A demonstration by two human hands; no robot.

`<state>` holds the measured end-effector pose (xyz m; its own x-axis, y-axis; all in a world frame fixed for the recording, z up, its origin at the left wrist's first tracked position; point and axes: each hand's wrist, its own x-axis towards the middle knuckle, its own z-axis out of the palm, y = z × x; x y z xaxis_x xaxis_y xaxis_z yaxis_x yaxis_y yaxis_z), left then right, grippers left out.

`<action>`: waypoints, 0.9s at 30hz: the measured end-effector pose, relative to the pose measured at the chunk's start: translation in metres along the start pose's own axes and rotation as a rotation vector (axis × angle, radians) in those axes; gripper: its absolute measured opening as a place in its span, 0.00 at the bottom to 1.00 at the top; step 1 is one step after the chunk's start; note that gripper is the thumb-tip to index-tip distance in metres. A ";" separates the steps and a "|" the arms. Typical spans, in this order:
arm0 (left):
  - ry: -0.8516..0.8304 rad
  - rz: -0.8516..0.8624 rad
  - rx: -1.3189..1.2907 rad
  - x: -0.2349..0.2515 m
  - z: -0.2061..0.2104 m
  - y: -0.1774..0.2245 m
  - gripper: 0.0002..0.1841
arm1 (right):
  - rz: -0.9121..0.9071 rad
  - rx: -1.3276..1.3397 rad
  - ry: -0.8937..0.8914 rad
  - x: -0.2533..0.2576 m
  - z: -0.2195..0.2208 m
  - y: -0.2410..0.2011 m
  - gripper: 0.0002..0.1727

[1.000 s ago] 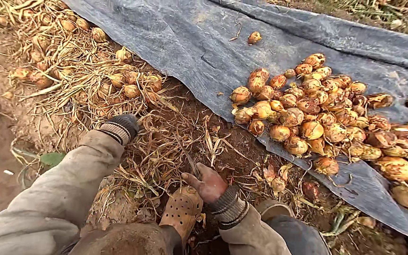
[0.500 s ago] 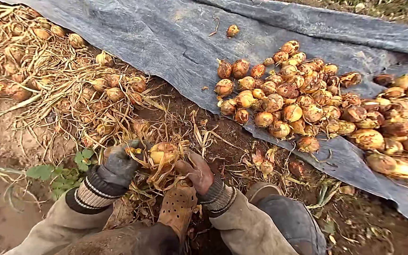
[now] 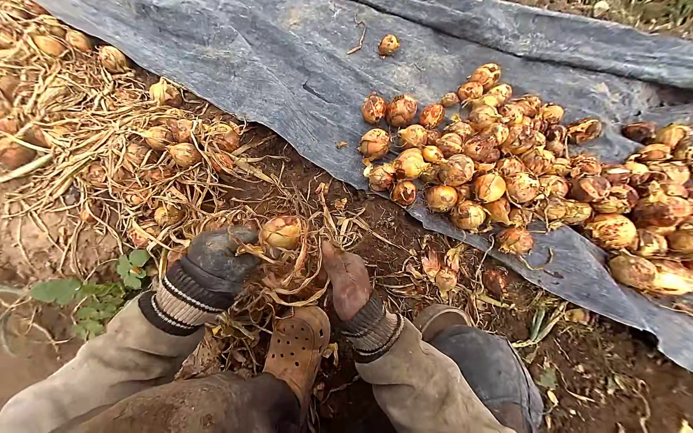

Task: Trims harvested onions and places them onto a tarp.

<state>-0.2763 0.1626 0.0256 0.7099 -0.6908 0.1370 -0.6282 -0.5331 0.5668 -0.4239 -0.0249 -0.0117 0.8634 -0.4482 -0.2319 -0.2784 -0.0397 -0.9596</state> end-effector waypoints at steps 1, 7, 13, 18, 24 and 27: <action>0.011 -0.166 -0.005 0.007 0.000 -0.003 0.10 | 0.016 -0.008 0.011 0.001 0.000 0.003 0.41; -0.280 -0.064 -0.035 0.035 0.000 0.019 0.08 | 0.380 -0.364 -0.378 0.020 0.005 0.013 0.42; -0.468 -0.133 0.242 0.100 0.024 0.017 0.12 | 0.335 0.119 -0.077 0.041 -0.015 -0.001 0.42; -0.611 -0.262 0.285 0.083 0.006 -0.030 0.09 | -0.009 -0.067 0.172 0.053 -0.072 -0.038 0.36; -1.296 -0.312 0.524 0.017 -0.033 -0.004 0.25 | 0.197 -0.590 -0.137 0.028 -0.062 -0.014 0.26; -0.905 -0.306 0.340 0.019 -0.043 0.000 0.28 | 0.220 -0.610 -0.200 0.029 -0.059 -0.013 0.21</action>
<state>-0.2489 0.1703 0.0633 0.4360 -0.5370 -0.7222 -0.6173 -0.7624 0.1942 -0.4199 -0.0906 0.0033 0.8044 -0.3316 -0.4929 -0.5933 -0.4901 -0.6386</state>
